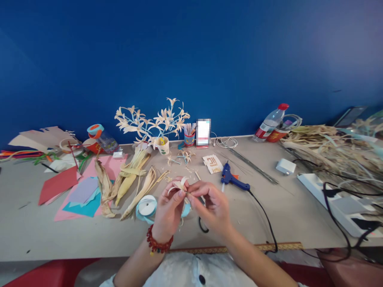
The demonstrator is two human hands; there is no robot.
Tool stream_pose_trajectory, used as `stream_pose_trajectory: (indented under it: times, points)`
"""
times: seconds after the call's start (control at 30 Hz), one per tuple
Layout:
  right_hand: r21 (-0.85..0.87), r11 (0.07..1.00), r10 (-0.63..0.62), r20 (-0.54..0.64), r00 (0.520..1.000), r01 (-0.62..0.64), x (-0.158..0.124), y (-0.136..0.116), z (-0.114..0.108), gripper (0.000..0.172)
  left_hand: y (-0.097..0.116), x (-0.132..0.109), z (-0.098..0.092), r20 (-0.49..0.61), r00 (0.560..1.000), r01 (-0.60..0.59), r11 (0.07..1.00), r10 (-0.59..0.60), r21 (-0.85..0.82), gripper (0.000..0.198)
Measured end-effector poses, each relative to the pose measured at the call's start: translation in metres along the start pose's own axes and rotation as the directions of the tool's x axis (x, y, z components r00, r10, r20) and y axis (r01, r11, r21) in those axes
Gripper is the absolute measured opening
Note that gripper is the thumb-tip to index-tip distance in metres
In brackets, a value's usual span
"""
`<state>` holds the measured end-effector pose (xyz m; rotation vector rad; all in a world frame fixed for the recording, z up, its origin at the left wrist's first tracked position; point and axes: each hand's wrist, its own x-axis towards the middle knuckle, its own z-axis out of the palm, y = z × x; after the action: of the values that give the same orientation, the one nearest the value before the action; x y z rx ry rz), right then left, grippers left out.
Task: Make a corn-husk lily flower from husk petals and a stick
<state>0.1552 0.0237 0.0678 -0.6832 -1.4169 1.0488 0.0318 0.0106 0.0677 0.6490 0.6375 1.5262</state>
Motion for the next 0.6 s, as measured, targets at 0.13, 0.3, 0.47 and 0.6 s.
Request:
stream_pose_trajectory:
  times: [0.13,0.3,0.47,0.6]
  points:
    - [0.035,0.998,0.052,0.059,0.997,-0.055,0.007,-0.006,-0.006,0.009,0.005,0.001,0.000,0.047,0.999,0.001,0.999,-0.003,0.038,0.012]
    - [0.185,0.955,0.213,0.108,0.971,-0.230,0.013,-0.009,-0.008,0.016,0.006,0.001,-0.001,0.016,1.000,-0.007,0.998,0.006,0.055,0.010]
    - [0.299,0.905,0.284,0.105,0.953,-0.303,0.012,-0.006,-0.006,0.020,0.004,0.001,-0.001,-0.012,1.000,-0.011,0.997,0.012,0.073,0.009]
    - [0.335,0.888,0.297,0.108,0.949,-0.316,0.012,-0.006,-0.005,0.022,0.004,0.001,0.000,0.004,1.000,-0.015,0.998,0.015,0.069,0.008]
